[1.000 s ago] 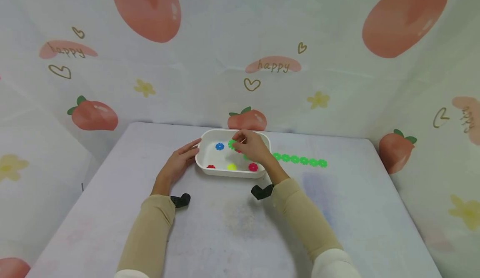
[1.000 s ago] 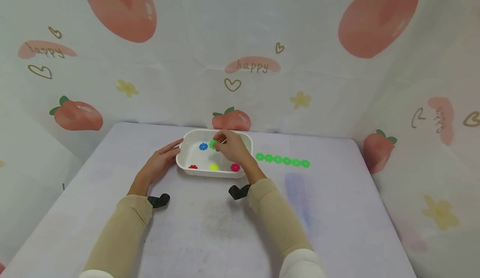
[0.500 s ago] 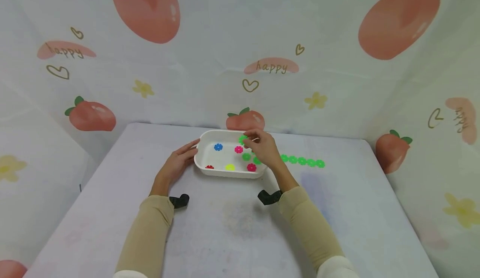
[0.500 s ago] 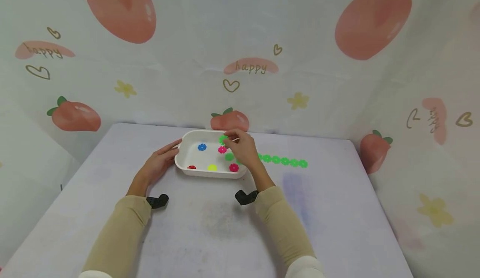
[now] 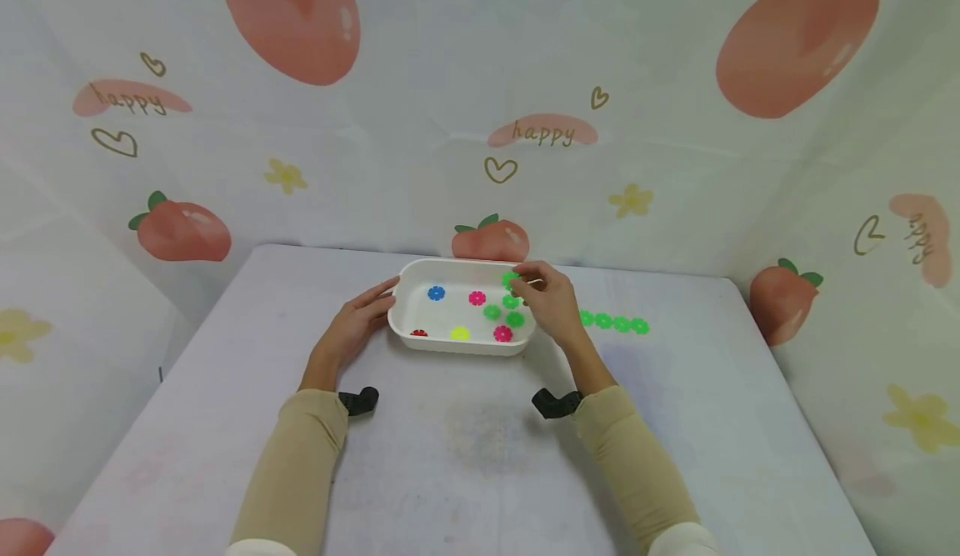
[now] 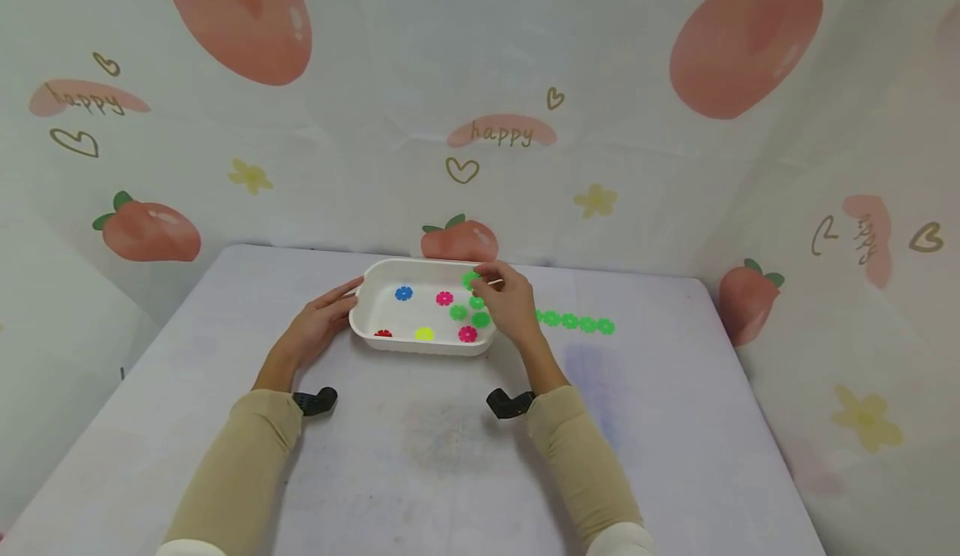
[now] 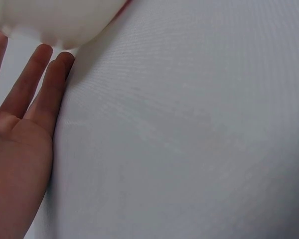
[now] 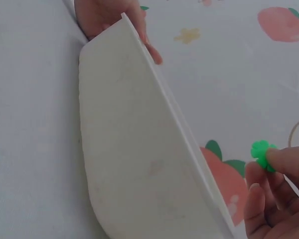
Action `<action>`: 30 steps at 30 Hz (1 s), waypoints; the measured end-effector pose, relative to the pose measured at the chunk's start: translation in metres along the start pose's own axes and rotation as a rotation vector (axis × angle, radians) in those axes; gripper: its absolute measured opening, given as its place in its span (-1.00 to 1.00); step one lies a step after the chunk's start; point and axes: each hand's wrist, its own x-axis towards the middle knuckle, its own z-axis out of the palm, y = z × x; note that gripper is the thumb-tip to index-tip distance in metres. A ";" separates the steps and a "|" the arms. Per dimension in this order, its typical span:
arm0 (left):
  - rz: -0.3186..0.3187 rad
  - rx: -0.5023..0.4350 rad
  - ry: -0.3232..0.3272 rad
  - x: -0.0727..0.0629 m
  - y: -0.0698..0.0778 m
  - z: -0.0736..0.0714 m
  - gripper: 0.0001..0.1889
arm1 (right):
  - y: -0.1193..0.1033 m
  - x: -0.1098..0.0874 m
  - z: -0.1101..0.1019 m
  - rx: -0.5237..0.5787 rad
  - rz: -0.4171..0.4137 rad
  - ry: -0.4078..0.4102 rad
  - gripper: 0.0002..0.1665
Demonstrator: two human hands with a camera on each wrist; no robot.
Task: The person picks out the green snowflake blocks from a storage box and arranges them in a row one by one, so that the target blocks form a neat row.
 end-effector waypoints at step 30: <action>-0.039 0.004 0.002 0.001 0.001 0.001 -0.47 | 0.034 -0.024 -0.066 0.007 0.202 0.167 -0.61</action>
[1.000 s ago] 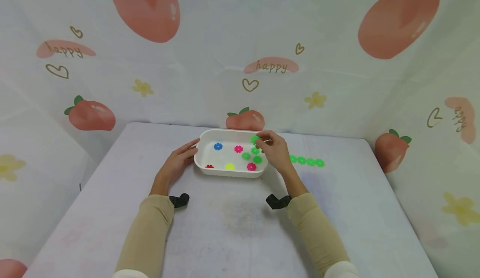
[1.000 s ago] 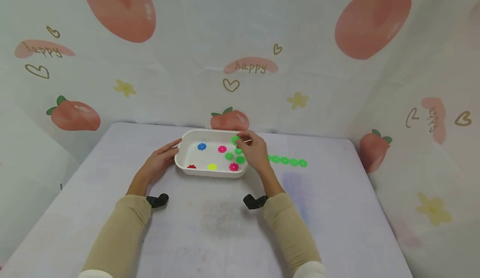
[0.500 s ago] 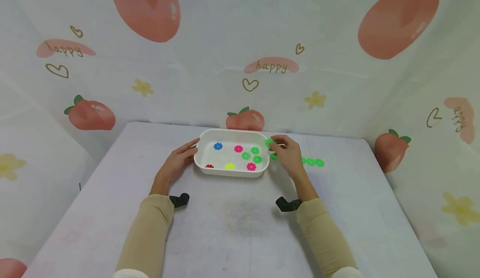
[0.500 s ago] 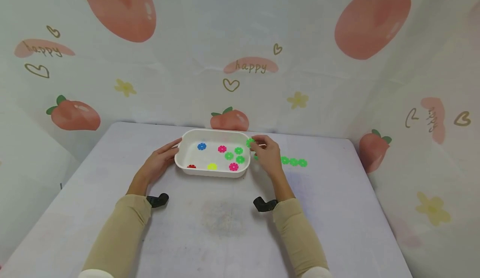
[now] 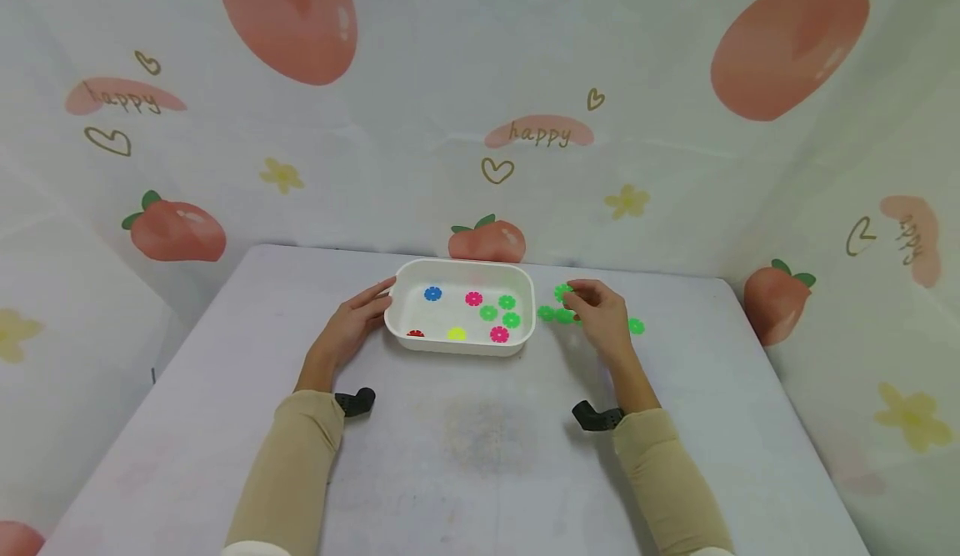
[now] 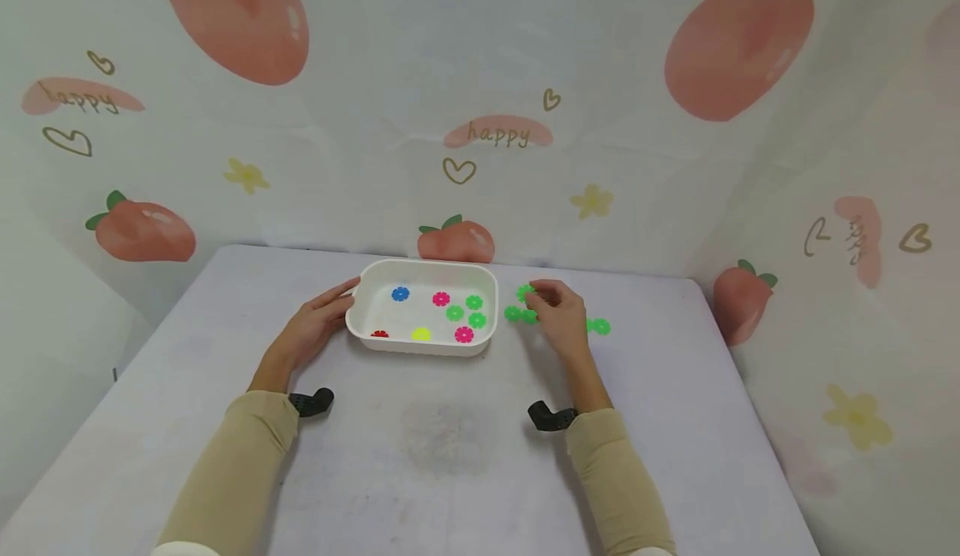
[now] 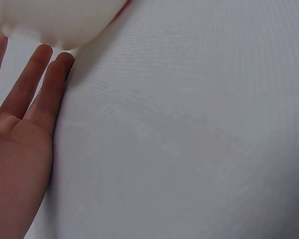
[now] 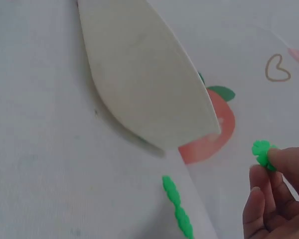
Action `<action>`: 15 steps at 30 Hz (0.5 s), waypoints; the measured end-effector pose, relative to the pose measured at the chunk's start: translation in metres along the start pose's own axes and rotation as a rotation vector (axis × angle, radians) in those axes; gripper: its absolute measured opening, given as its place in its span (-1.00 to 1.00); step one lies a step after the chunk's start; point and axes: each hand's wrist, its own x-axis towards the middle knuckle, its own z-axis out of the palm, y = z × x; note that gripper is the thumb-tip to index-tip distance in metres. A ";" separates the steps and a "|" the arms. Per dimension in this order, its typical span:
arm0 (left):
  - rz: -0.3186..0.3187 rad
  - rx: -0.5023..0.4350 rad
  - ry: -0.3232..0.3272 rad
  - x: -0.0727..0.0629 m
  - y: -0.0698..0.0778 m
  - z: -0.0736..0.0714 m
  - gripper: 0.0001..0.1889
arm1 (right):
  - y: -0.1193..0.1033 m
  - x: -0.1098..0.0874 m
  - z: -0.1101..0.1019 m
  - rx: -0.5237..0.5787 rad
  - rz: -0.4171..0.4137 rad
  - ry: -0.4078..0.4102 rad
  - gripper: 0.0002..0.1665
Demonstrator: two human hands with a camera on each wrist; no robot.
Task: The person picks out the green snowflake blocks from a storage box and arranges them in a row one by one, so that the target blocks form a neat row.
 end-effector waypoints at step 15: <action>0.014 -0.015 -0.011 0.003 -0.002 -0.002 -0.45 | 0.025 -0.005 -0.050 -0.033 0.090 0.081 -0.57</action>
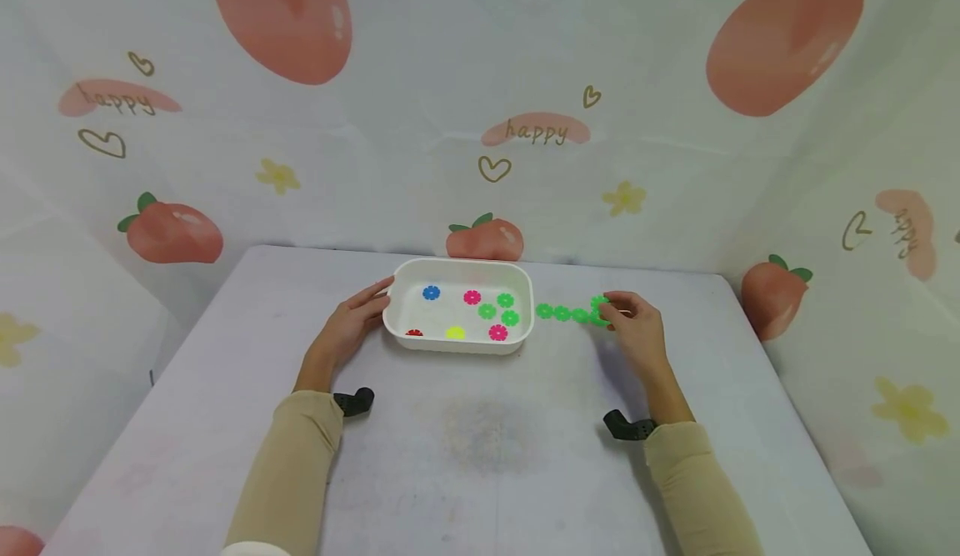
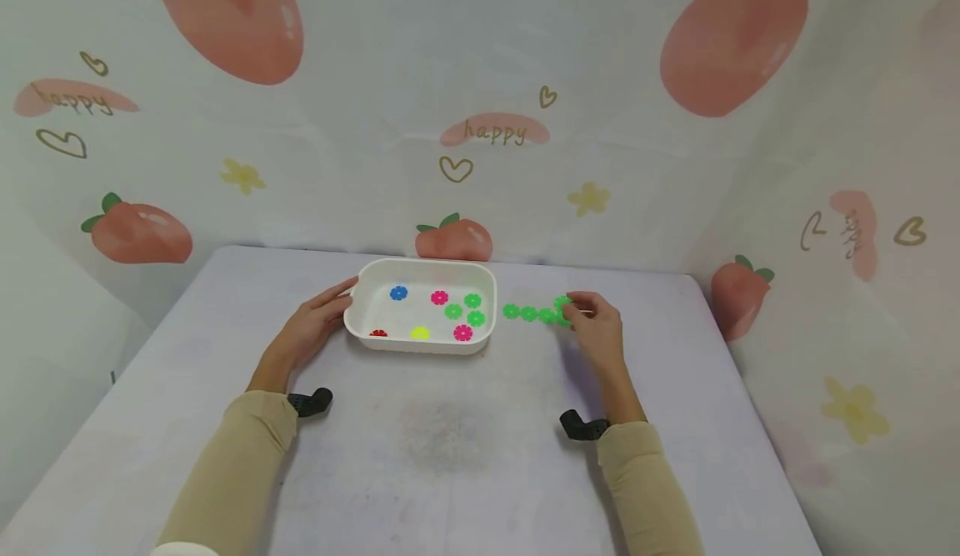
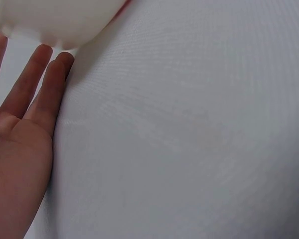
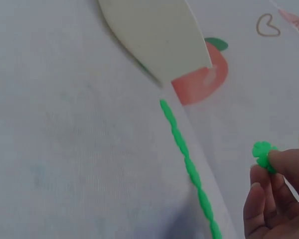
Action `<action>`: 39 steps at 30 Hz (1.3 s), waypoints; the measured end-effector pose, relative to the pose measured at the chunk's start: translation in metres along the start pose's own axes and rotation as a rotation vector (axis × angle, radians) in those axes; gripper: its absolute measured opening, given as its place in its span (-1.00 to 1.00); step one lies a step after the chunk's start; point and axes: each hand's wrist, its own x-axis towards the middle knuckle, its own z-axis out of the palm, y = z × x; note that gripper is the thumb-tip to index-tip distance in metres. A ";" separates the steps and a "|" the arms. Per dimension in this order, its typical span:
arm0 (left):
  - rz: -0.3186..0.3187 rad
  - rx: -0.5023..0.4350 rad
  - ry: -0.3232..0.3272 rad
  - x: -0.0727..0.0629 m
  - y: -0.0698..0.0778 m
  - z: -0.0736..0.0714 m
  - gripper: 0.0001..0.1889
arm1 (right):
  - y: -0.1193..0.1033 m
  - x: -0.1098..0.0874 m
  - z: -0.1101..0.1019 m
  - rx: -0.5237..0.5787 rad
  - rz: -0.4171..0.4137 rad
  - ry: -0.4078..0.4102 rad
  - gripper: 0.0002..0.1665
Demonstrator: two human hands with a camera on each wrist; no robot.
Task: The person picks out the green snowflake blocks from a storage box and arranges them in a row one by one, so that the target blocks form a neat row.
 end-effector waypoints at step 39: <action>-0.005 0.004 -0.023 0.000 0.001 -0.002 -0.43 | 0.034 0.014 -0.071 -0.545 -0.003 0.174 -0.63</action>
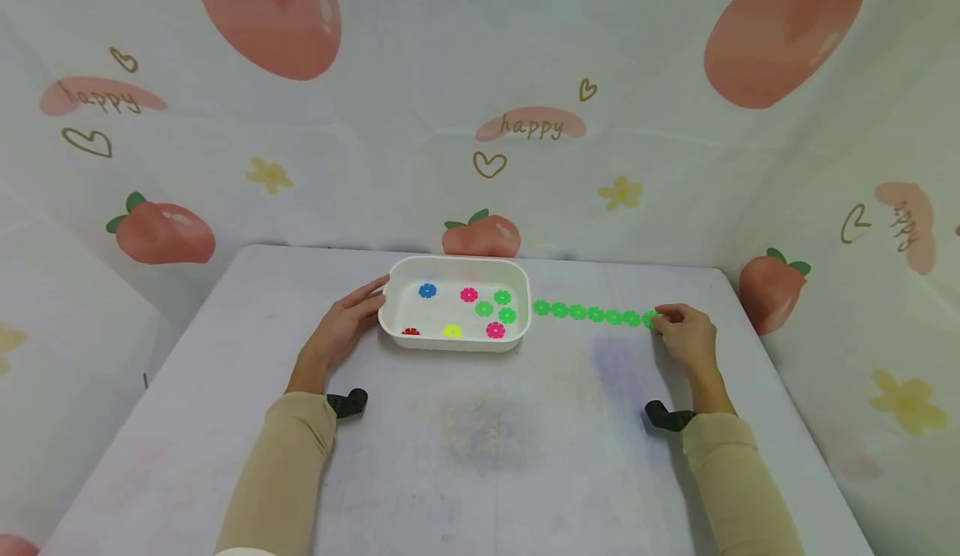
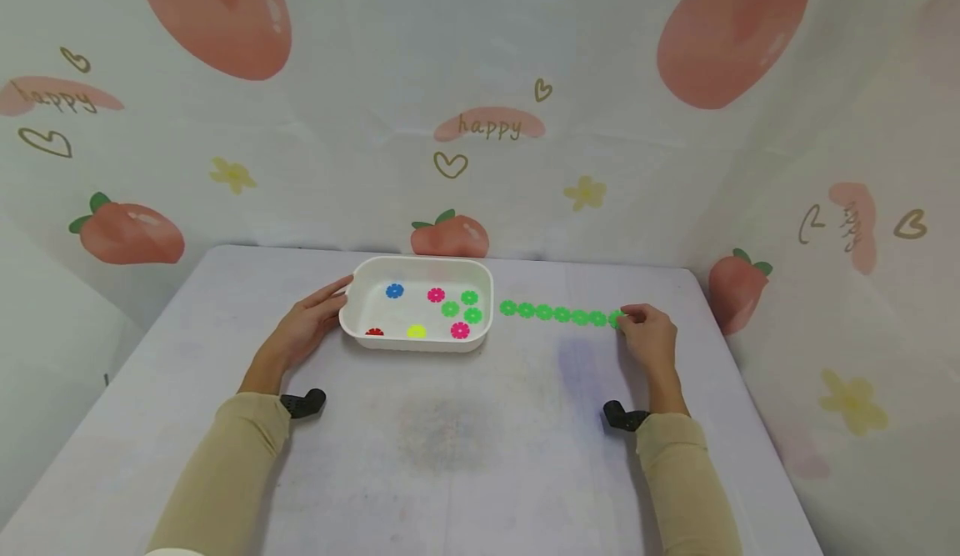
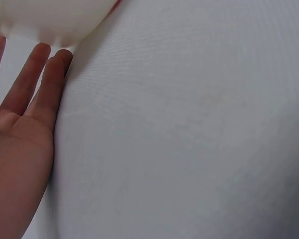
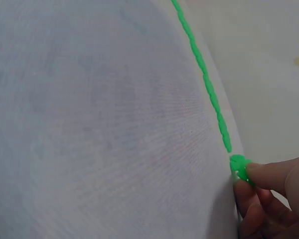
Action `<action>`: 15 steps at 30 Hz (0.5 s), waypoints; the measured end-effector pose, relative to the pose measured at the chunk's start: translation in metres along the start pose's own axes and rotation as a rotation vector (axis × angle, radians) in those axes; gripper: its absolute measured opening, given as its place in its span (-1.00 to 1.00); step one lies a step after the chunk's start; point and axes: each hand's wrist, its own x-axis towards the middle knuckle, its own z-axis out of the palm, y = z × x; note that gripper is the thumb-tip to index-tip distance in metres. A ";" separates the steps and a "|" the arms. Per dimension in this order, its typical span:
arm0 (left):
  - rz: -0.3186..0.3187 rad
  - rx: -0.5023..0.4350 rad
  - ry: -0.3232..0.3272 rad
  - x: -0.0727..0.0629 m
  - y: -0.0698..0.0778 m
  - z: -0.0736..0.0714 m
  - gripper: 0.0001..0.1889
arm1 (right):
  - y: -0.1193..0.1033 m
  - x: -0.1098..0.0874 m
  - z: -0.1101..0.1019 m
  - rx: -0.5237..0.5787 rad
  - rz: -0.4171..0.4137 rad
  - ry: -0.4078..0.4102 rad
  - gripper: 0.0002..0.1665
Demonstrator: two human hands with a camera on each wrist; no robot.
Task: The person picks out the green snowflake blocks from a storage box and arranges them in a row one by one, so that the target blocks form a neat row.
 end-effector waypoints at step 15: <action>-0.028 0.000 -0.010 -0.013 0.018 0.008 -0.43 | 0.000 0.006 0.001 -0.139 -0.108 -0.036 -0.61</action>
